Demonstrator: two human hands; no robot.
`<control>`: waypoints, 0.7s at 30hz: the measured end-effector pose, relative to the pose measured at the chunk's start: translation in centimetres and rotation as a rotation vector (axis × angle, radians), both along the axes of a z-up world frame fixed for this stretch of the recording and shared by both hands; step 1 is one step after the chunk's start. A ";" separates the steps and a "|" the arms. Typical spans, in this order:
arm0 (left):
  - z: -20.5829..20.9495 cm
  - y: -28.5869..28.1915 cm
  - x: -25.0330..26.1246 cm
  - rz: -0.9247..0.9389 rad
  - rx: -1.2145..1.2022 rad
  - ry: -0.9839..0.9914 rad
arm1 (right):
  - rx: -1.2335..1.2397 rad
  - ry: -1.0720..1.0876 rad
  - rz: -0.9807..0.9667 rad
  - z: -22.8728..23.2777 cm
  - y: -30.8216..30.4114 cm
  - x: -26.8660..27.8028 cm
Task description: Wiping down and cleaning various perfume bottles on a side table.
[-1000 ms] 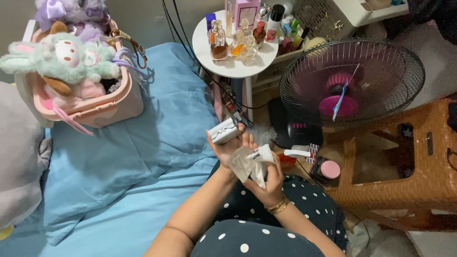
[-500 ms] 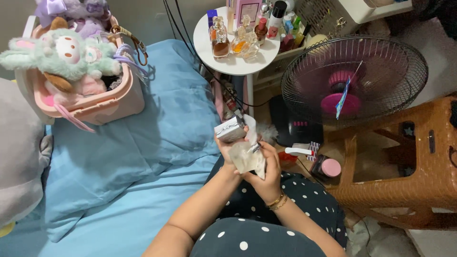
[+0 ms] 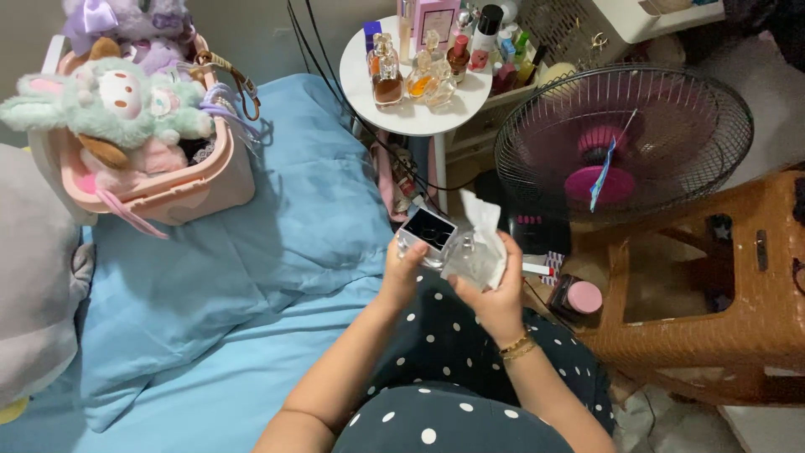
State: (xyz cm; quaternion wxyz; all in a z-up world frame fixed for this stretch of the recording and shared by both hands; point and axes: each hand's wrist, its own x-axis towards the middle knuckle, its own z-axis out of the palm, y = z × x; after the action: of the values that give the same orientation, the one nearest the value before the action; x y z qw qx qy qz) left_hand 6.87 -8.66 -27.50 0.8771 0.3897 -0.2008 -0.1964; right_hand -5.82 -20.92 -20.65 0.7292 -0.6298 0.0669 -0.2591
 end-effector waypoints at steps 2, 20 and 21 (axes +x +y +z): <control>0.4 0.8 0.8 0.016 0.130 -0.074 | -0.041 -0.005 -0.024 0.8 -0.5 -0.1; 6.3 2.1 1.9 0.209 0.671 -0.707 | -0.011 -0.095 0.072 -0.3 -2.2 -0.3; 8.1 2.3 1.4 0.074 0.612 -0.567 | 0.010 -0.081 0.049 -0.2 -2.3 -0.4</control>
State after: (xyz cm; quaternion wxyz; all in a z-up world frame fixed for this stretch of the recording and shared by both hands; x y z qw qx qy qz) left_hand 8.31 -6.35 -19.42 0.6373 0.6779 -0.3524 -0.1003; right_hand -6.22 -23.23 -20.86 0.7405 -0.6167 0.0231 -0.2661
